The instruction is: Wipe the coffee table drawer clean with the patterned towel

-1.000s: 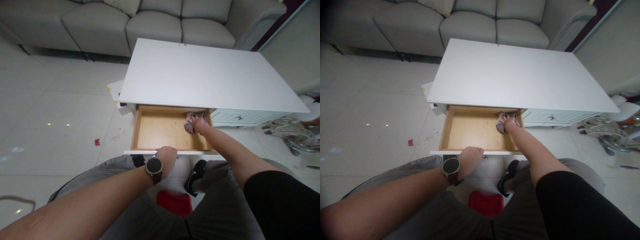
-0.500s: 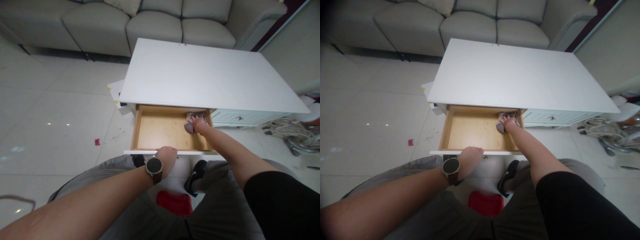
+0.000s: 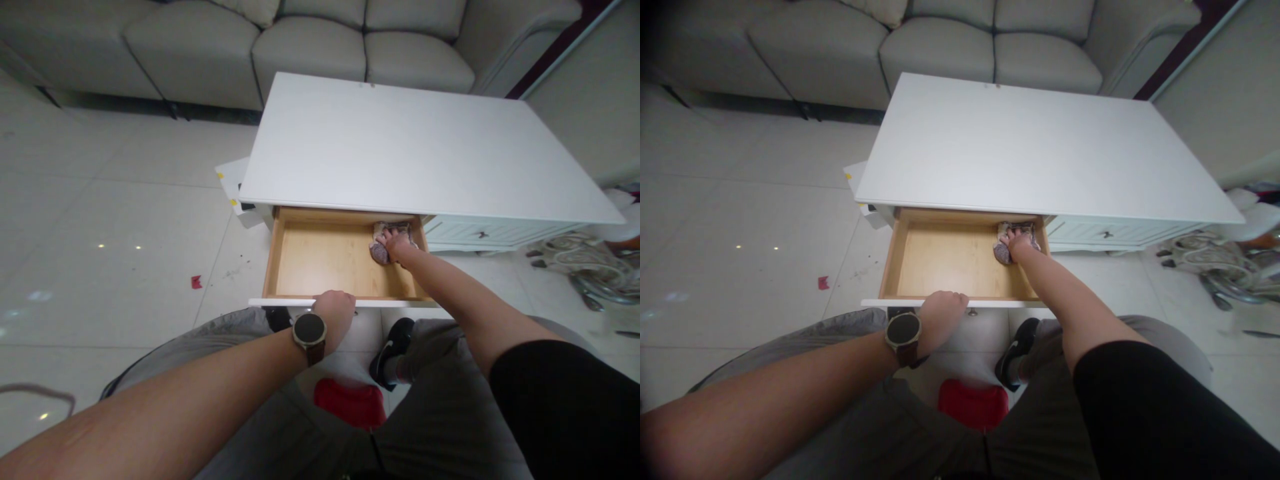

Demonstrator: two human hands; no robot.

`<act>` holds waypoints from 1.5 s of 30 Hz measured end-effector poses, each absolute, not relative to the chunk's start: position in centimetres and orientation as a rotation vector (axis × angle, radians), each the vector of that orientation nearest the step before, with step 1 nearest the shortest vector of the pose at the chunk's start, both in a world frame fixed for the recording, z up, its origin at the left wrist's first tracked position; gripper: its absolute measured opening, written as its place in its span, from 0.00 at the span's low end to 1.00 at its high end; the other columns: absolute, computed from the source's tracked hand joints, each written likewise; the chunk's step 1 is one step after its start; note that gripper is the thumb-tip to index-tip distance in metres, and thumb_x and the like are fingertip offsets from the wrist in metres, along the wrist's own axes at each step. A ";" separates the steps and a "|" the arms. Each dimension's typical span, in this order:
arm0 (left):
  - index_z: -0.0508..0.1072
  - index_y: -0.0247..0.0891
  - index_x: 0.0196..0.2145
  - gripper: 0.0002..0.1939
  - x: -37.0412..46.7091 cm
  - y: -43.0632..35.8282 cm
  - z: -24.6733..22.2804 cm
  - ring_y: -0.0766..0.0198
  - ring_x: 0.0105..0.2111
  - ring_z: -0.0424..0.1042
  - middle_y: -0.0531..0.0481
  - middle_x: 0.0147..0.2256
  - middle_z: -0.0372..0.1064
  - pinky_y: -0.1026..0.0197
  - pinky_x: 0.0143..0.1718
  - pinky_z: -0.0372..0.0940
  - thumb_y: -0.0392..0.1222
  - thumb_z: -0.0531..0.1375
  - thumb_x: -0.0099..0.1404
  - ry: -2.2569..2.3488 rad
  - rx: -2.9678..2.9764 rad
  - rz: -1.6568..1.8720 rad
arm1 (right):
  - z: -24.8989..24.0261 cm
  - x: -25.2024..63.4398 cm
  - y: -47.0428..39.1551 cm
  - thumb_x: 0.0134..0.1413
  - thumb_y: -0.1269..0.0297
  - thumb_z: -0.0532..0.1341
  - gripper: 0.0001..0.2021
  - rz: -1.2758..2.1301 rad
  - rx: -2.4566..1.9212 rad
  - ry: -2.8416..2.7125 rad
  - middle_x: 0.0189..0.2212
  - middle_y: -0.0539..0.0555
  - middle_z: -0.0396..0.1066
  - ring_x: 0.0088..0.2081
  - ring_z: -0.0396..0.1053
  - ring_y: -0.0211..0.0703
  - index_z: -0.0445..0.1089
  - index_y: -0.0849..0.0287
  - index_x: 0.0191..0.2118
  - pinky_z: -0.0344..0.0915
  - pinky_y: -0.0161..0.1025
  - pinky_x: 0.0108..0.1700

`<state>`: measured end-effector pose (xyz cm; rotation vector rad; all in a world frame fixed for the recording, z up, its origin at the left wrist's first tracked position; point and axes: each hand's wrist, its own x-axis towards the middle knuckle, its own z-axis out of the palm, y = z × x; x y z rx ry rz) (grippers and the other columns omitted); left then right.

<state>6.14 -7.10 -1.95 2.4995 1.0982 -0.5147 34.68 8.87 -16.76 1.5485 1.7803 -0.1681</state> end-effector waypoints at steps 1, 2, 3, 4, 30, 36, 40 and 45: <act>0.76 0.26 0.47 0.15 6.1 -7.1 -1.9 0.48 0.42 0.80 0.33 0.41 0.78 0.50 0.41 0.74 0.27 0.53 0.69 1.098 2.497 -0.521 | -16.8 34.7 8.9 0.40 0.57 0.74 0.54 -0.176 1.556 1.782 0.74 0.63 0.40 0.72 0.41 0.74 0.49 0.45 0.73 0.56 0.70 0.62; 0.76 0.26 0.47 0.15 6.1 -7.1 -1.9 0.48 0.42 0.80 0.33 0.41 0.78 0.50 0.41 0.74 0.27 0.53 0.69 1.100 2.493 -0.524 | -16.9 34.8 8.9 0.40 0.57 0.74 0.54 -0.187 1.569 1.787 0.74 0.64 0.40 0.72 0.40 0.74 0.50 0.45 0.73 0.56 0.71 0.62; 0.76 0.26 0.47 0.14 6.1 -7.1 -1.9 0.48 0.42 0.80 0.33 0.41 0.78 0.50 0.41 0.74 0.27 0.53 0.69 1.102 2.490 -0.521 | -17.0 34.8 8.9 0.40 0.57 0.74 0.54 -0.201 1.582 1.790 0.74 0.64 0.40 0.72 0.39 0.75 0.50 0.45 0.73 0.55 0.72 0.63; 0.76 0.26 0.47 0.14 6.1 -7.1 -1.9 0.48 0.42 0.80 0.33 0.41 0.78 0.49 0.41 0.74 0.27 0.53 0.69 1.103 2.487 -0.514 | -17.1 34.8 9.0 0.40 0.57 0.74 0.54 -0.215 1.592 1.792 0.74 0.64 0.39 0.72 0.38 0.75 0.50 0.45 0.73 0.54 0.72 0.63; 0.75 0.26 0.48 0.15 6.1 -7.1 -2.2 0.48 0.42 0.80 0.33 0.40 0.78 0.51 0.40 0.73 0.28 0.52 0.70 1.090 2.531 -0.541 | -16.8 34.6 9.1 0.39 0.61 0.75 0.57 -0.166 1.528 1.741 0.74 0.62 0.40 0.72 0.41 0.72 0.46 0.42 0.74 0.60 0.67 0.61; 0.75 0.25 0.48 0.16 6.1 -7.1 -2.2 0.45 0.42 0.80 0.33 0.41 0.78 0.48 0.40 0.74 0.27 0.51 0.69 1.085 2.519 -0.540 | -16.5 34.6 8.9 0.40 0.62 0.74 0.54 -0.166 1.547 1.773 0.74 0.62 0.42 0.71 0.42 0.72 0.49 0.43 0.73 0.58 0.68 0.62; 0.75 0.25 0.49 0.16 6.1 -7.1 -2.0 0.46 0.43 0.80 0.33 0.41 0.78 0.49 0.41 0.74 0.27 0.52 0.70 1.090 2.527 -0.552 | -16.5 34.5 8.8 0.41 0.63 0.74 0.54 -0.170 1.560 1.776 0.74 0.63 0.42 0.71 0.43 0.72 0.49 0.45 0.73 0.59 0.66 0.62; 0.75 0.24 0.50 0.16 6.1 -7.1 -2.1 0.46 0.43 0.80 0.32 0.41 0.78 0.49 0.41 0.74 0.27 0.52 0.70 1.079 2.531 -0.563 | -16.9 34.7 9.0 0.39 0.63 0.75 0.55 -0.236 1.603 1.774 0.74 0.61 0.40 0.72 0.38 0.72 0.50 0.42 0.72 0.55 0.70 0.63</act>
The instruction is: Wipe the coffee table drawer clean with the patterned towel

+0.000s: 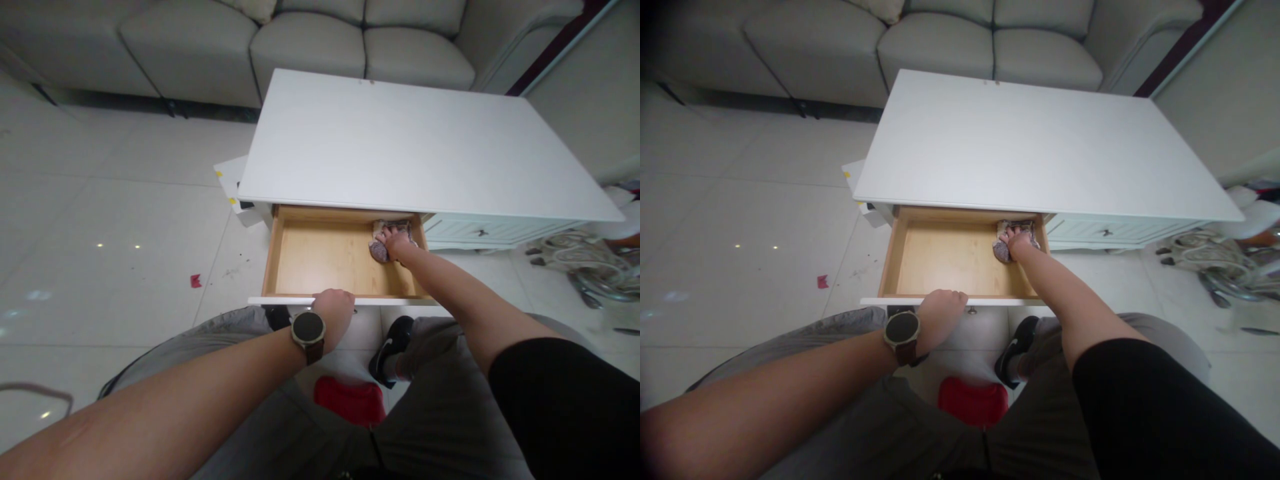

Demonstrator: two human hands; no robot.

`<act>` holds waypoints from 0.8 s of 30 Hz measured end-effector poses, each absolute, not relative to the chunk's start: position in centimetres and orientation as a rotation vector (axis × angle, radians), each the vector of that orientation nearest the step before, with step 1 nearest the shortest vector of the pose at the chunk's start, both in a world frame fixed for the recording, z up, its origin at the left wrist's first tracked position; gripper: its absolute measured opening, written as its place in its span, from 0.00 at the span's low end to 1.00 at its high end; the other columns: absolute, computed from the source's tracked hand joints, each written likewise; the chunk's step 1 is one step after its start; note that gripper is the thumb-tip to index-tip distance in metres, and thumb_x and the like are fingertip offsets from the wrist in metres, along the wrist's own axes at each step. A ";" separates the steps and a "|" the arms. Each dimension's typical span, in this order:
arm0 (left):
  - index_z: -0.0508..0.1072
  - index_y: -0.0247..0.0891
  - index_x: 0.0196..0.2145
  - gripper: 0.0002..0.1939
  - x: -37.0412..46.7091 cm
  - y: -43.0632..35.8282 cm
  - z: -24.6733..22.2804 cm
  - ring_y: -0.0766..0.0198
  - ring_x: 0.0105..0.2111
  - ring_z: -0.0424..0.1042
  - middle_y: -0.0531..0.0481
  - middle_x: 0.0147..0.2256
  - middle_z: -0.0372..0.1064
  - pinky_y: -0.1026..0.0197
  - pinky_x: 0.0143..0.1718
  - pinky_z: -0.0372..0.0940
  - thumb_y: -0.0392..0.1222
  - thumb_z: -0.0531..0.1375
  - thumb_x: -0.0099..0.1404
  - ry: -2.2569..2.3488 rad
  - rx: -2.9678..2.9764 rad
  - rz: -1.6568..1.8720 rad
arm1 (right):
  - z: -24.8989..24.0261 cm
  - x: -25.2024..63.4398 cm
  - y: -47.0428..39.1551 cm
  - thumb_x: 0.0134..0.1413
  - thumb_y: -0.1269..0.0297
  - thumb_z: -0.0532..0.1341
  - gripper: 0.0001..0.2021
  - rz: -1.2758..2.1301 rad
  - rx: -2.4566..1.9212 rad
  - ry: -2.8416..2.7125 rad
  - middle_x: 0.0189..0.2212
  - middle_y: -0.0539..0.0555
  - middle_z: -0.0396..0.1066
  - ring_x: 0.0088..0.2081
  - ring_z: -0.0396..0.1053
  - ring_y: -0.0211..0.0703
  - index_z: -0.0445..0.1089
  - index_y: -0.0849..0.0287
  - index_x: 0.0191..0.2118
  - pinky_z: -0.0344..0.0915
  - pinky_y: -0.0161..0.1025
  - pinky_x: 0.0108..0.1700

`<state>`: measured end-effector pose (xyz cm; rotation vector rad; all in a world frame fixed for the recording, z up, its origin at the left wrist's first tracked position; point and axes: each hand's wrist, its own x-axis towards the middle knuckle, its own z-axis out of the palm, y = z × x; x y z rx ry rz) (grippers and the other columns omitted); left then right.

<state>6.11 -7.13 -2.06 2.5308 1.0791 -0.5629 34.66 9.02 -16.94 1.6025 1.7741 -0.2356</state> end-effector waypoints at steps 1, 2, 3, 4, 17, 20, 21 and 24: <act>0.75 0.24 0.50 0.16 6.1 -7.1 -2.1 0.46 0.43 0.80 0.32 0.41 0.78 0.48 0.42 0.74 0.27 0.51 0.70 1.079 2.527 -0.559 | -17.0 34.7 9.1 0.40 0.62 0.75 0.54 -0.239 1.610 1.774 0.74 0.61 0.40 0.72 0.38 0.73 0.50 0.42 0.72 0.54 0.71 0.63; 0.75 0.24 0.49 0.16 6.1 -7.1 -2.2 0.46 0.43 0.80 0.32 0.42 0.78 0.47 0.42 0.74 0.27 0.51 0.70 1.081 2.522 -0.552 | -17.1 34.8 9.1 0.40 0.62 0.75 0.53 -0.238 1.613 1.772 0.74 0.62 0.40 0.72 0.38 0.73 0.51 0.42 0.72 0.53 0.72 0.63; 0.75 0.25 0.49 0.16 6.1 -7.1 -2.2 0.46 0.43 0.80 0.32 0.42 0.78 0.47 0.42 0.75 0.27 0.51 0.70 1.083 2.516 -0.542 | -17.2 34.8 9.1 0.41 0.61 0.74 0.53 -0.231 1.613 1.768 0.74 0.62 0.40 0.72 0.38 0.73 0.50 0.42 0.73 0.52 0.72 0.64; 0.75 0.25 0.50 0.16 6.1 -7.1 -2.2 0.45 0.43 0.80 0.33 0.42 0.78 0.46 0.42 0.75 0.27 0.51 0.70 1.085 2.509 -0.534 | -17.3 34.8 9.1 0.41 0.60 0.74 0.54 -0.222 1.606 1.766 0.74 0.62 0.39 0.72 0.37 0.73 0.50 0.43 0.73 0.51 0.73 0.64; 0.75 0.25 0.50 0.17 6.1 -7.1 -2.0 0.46 0.44 0.80 0.33 0.43 0.78 0.46 0.43 0.74 0.26 0.50 0.70 1.101 2.491 -0.553 | -18.0 35.3 9.4 0.41 0.57 0.74 0.55 -0.205 1.579 1.766 0.74 0.63 0.39 0.72 0.40 0.73 0.47 0.43 0.73 0.58 0.70 0.61; 0.74 0.25 0.50 0.17 6.1 -7.1 -1.9 0.47 0.44 0.80 0.33 0.43 0.78 0.47 0.43 0.74 0.26 0.50 0.70 1.092 2.500 -0.563 | -18.0 35.3 9.3 0.43 0.56 0.73 0.54 -0.178 1.565 1.772 0.74 0.63 0.38 0.72 0.40 0.72 0.46 0.44 0.74 0.58 0.71 0.61; 0.75 0.25 0.50 0.17 6.1 -7.1 -1.8 0.47 0.44 0.80 0.32 0.43 0.78 0.48 0.43 0.73 0.27 0.50 0.70 1.092 2.503 -0.563 | -18.0 35.3 9.3 0.43 0.57 0.73 0.54 -0.168 1.560 1.769 0.74 0.63 0.38 0.72 0.40 0.72 0.46 0.44 0.74 0.58 0.70 0.61; 0.75 0.25 0.49 0.16 6.1 -7.1 -1.8 0.47 0.44 0.80 0.32 0.42 0.78 0.49 0.43 0.73 0.27 0.50 0.71 1.103 2.502 -0.560 | -17.8 35.2 9.3 0.40 0.62 0.74 0.55 -0.185 1.571 1.768 0.74 0.63 0.39 0.71 0.40 0.72 0.47 0.43 0.73 0.58 0.70 0.60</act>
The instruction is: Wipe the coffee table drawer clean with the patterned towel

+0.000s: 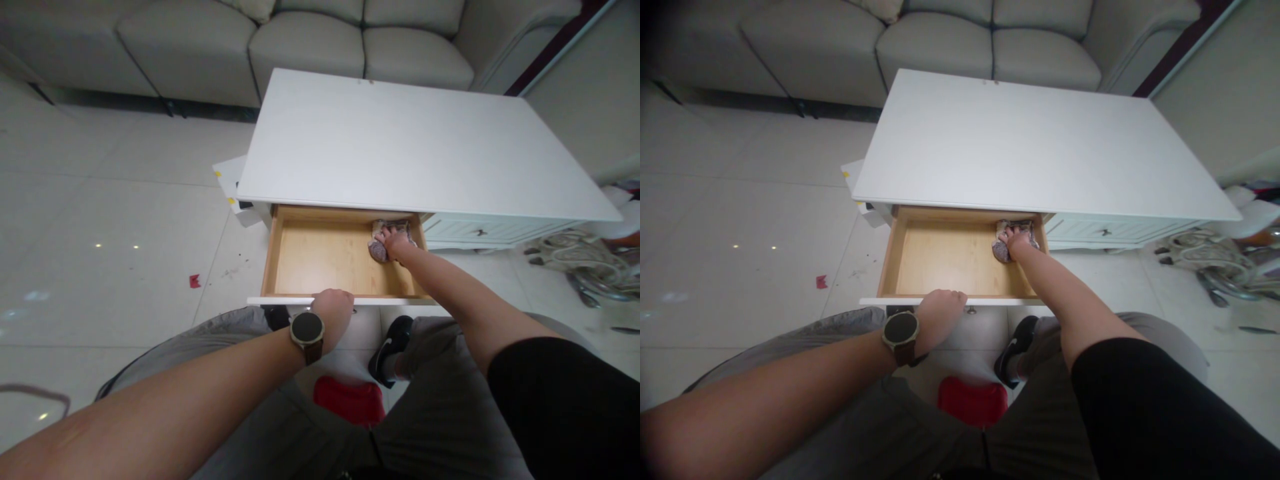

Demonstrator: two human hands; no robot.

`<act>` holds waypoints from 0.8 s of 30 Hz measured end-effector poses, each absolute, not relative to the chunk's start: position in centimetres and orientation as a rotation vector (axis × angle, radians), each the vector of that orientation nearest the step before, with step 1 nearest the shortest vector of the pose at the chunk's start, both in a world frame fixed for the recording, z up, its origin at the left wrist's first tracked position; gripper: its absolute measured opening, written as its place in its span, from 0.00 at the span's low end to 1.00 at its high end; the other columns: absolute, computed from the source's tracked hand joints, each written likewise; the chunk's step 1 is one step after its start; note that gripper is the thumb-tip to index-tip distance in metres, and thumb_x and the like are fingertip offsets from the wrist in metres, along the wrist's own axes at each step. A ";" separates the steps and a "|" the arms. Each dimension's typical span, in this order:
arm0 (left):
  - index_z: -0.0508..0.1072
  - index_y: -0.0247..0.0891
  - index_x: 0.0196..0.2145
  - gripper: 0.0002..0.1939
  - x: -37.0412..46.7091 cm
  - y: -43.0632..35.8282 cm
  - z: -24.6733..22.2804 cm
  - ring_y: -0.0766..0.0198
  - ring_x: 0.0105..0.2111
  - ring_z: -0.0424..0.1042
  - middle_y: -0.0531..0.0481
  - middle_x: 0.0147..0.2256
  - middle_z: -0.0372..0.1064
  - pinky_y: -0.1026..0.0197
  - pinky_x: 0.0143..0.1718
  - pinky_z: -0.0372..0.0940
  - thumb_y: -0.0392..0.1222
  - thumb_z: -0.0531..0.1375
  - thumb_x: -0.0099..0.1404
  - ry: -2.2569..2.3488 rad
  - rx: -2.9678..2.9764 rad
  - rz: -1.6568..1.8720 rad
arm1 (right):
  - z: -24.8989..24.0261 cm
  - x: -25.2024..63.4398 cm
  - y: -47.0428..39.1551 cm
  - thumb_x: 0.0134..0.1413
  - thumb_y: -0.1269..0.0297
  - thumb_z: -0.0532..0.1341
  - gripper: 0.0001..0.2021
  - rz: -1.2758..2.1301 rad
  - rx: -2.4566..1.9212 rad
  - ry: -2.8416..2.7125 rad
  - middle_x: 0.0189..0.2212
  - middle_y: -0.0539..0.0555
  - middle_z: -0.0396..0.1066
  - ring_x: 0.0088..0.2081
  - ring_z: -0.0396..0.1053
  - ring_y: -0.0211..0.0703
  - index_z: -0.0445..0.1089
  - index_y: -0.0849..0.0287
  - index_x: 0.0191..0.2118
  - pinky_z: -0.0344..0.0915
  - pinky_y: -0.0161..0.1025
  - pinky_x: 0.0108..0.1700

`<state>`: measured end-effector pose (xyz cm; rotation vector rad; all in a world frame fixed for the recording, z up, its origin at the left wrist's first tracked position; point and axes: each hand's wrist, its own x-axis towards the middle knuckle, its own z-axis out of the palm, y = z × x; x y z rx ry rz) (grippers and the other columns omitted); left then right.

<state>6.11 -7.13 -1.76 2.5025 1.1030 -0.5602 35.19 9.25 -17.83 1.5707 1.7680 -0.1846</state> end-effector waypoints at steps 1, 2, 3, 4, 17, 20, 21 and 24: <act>0.74 0.25 0.50 0.16 6.1 -7.1 -1.8 0.47 0.44 0.80 0.33 0.42 0.78 0.50 0.42 0.73 0.27 0.51 0.71 1.107 2.501 -0.561 | -17.8 35.2 9.2 0.39 0.63 0.74 0.55 -0.198 1.582 1.777 0.74 0.63 0.40 0.71 0.40 0.73 0.48 0.43 0.73 0.58 0.70 0.60; 0.74 0.25 0.50 0.16 6.1 -7.1 -1.8 0.47 0.44 0.80 0.33 0.42 0.78 0.50 0.42 0.73 0.27 0.50 0.71 1.107 2.500 -0.564 | -17.7 35.1 9.1 0.38 0.64 0.75 0.55 -0.210 1.595 1.789 0.73 0.63 0.41 0.71 0.40 0.73 0.50 0.43 0.72 0.57 0.70 0.61; 0.74 0.25 0.50 0.16 6.1 -7.1 -1.8 0.47 0.44 0.79 0.33 0.42 0.78 0.50 0.42 0.73 0.27 0.50 0.71 1.104 2.499 -0.567 | -17.6 35.1 9.0 0.38 0.64 0.74 0.54 -0.216 1.607 1.804 0.73 0.64 0.42 0.71 0.40 0.74 0.50 0.43 0.72 0.57 0.71 0.61; 0.74 0.25 0.50 0.16 6.1 -7.1 -1.9 0.47 0.44 0.79 0.34 0.42 0.78 0.50 0.42 0.73 0.27 0.50 0.71 1.101 2.497 -0.569 | -17.5 35.1 8.9 0.39 0.64 0.74 0.54 -0.213 1.616 1.819 0.73 0.64 0.43 0.71 0.41 0.74 0.51 0.44 0.72 0.56 0.71 0.61; 0.75 0.25 0.49 0.17 5.9 -7.3 -1.6 0.47 0.43 0.79 0.32 0.42 0.78 0.49 0.42 0.73 0.25 0.50 0.68 1.086 2.494 -0.521 | -16.3 36.7 2.8 0.38 0.49 0.70 0.53 -0.421 1.452 1.980 0.72 0.69 0.42 0.69 0.44 0.80 0.54 0.55 0.71 0.58 0.66 0.61; 0.75 0.25 0.49 0.18 5.8 -7.3 -1.7 0.46 0.43 0.79 0.31 0.43 0.77 0.48 0.41 0.74 0.26 0.50 0.69 1.100 2.490 -0.518 | -16.0 37.1 1.1 0.35 0.50 0.71 0.51 -0.506 1.382 2.025 0.70 0.70 0.47 0.68 0.48 0.80 0.58 0.58 0.68 0.58 0.64 0.62; 0.74 0.25 0.49 0.18 5.8 -7.3 -1.7 0.46 0.43 0.79 0.32 0.43 0.77 0.48 0.41 0.74 0.26 0.49 0.69 1.097 2.487 -0.517 | -15.9 37.0 0.7 0.36 0.52 0.71 0.49 -0.522 1.365 2.051 0.70 0.70 0.48 0.67 0.51 0.79 0.59 0.58 0.67 0.59 0.63 0.62; 0.74 0.25 0.50 0.18 5.7 -7.4 -1.7 0.47 0.44 0.79 0.31 0.43 0.77 0.49 0.41 0.74 0.26 0.49 0.69 1.090 2.482 -0.522 | -15.8 36.3 0.3 0.41 0.59 0.68 0.44 -0.536 1.317 2.143 0.67 0.70 0.53 0.63 0.58 0.72 0.58 0.60 0.66 0.62 0.59 0.59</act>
